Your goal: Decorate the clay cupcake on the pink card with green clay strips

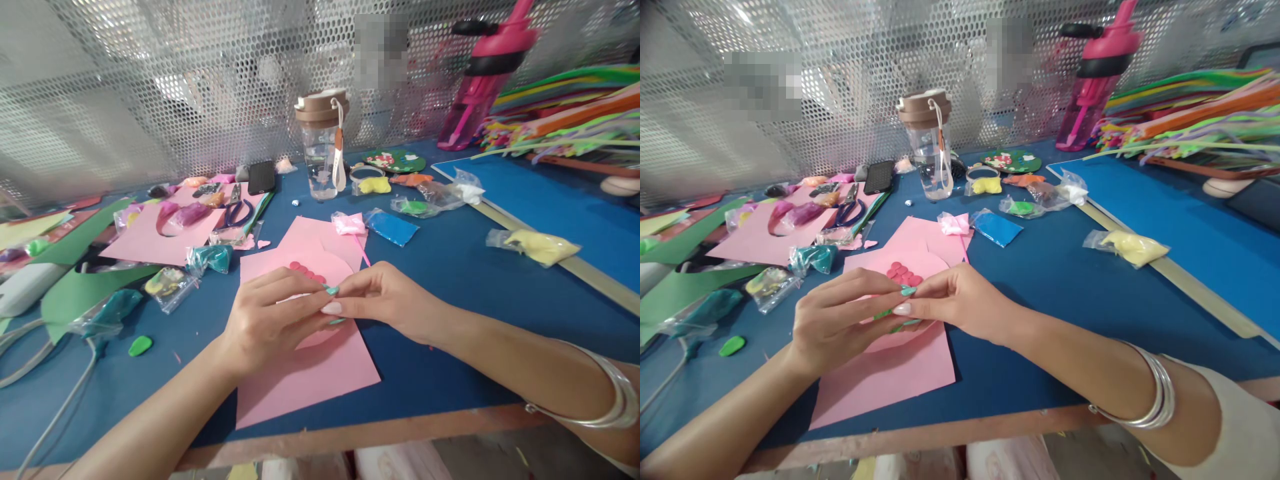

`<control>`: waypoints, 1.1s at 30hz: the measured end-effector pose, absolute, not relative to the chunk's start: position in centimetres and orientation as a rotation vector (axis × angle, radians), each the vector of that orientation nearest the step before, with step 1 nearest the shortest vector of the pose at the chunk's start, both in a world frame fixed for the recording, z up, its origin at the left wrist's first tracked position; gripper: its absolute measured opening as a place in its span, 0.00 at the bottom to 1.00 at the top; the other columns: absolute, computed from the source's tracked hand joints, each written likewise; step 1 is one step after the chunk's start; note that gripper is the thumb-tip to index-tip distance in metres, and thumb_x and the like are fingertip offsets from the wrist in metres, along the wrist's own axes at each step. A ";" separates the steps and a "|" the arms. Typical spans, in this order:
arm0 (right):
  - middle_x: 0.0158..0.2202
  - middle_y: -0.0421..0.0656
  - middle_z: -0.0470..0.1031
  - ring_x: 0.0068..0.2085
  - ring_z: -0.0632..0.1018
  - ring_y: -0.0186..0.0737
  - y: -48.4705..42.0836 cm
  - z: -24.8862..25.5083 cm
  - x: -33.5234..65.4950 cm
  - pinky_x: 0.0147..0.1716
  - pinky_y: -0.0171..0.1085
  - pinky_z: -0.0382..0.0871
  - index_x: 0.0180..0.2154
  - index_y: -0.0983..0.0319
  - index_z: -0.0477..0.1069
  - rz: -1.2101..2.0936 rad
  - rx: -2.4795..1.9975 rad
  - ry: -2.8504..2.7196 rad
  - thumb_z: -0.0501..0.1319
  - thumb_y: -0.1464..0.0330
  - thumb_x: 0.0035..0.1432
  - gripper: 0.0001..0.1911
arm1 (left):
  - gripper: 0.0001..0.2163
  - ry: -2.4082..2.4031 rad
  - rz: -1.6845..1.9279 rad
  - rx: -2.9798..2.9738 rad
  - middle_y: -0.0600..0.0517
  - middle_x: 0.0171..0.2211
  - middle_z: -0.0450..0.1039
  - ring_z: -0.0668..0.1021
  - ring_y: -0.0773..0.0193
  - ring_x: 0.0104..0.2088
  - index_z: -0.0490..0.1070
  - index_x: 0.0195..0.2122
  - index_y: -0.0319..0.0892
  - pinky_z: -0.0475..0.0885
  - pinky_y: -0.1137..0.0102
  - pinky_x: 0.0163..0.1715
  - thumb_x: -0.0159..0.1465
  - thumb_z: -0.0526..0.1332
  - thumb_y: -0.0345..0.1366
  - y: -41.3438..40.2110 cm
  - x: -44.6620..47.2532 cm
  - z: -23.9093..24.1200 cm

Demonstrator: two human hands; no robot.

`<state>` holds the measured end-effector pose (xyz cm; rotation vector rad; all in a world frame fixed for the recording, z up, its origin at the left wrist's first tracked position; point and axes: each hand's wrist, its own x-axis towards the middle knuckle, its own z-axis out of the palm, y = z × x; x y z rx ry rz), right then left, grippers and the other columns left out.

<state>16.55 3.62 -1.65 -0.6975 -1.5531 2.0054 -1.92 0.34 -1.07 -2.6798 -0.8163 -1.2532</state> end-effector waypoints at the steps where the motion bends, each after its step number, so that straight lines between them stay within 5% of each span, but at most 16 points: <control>1: 0.28 0.42 0.78 0.31 0.78 0.33 3.6 -1.7 16.6 0.34 0.30 0.71 0.31 0.65 0.78 2.012 -0.702 -1.553 0.69 0.66 0.45 0.10 | 0.07 -0.803 -1.263 -2.690 0.49 0.30 0.74 0.75 0.67 0.30 0.72 0.34 0.36 0.74 0.71 0.30 0.53 0.66 0.29 0.3 -1.9 -1.0; 11: 0.26 0.41 0.76 0.29 0.77 0.31 4.2 -1.1 17.2 0.32 0.29 0.71 0.30 0.67 0.77 2.198 -0.620 -1.699 0.66 0.70 0.48 0.06 | 0.13 -1.143 -1.220 -3.170 0.43 0.44 0.68 0.74 0.60 0.43 0.74 0.42 0.42 0.74 0.67 0.39 0.54 0.65 0.33 -0.2 -2.1 -0.1; 33: 0.27 0.43 0.76 0.27 0.77 0.32 4.0 -1.0 17.3 0.28 0.30 0.71 0.30 0.68 0.76 2.123 -0.650 -1.786 0.65 0.64 0.49 0.11 | 0.09 -1.153 -1.355 -3.056 0.47 0.40 0.70 0.75 0.65 0.37 0.76 0.38 0.46 0.74 0.70 0.33 0.56 0.64 0.30 -0.2 -1.9 -0.7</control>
